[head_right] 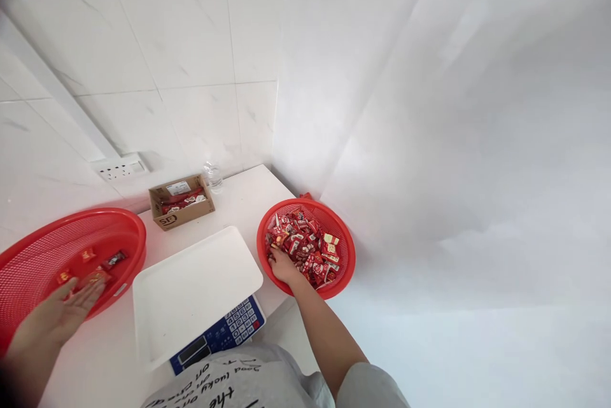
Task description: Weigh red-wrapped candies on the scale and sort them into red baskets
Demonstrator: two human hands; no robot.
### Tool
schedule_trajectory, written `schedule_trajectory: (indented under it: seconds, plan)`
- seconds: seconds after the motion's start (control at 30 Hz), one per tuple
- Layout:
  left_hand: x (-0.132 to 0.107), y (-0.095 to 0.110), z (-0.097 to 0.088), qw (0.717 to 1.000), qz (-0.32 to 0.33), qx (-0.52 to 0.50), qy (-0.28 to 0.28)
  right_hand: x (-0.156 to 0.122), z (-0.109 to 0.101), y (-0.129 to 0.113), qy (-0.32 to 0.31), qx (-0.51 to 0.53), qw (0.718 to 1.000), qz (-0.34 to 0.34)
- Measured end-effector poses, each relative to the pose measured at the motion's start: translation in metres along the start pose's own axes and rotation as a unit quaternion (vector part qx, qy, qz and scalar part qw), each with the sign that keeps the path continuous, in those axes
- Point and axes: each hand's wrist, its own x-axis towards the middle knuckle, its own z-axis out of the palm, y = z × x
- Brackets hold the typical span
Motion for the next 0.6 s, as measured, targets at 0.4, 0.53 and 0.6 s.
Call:
schedule_trajectory:
  seconds: [0.4,0.53,0.6]
  plan:
    - [-0.098,-0.052,0.038,0.946,-0.106,0.145,-0.271,-0.015,-0.04,0.028,-0.001,-0.057,0.993,0.101]
    - [-0.103,-0.061,0.041,0.934,-0.104,0.176,-0.294,-0.022,-0.024,0.025,-0.05,-0.065,0.991,0.108]
    - [-0.106,-0.063,0.043,0.928,-0.101,0.189,-0.304,-0.021,-0.015,0.025,-0.032,-0.084,0.989,0.113]
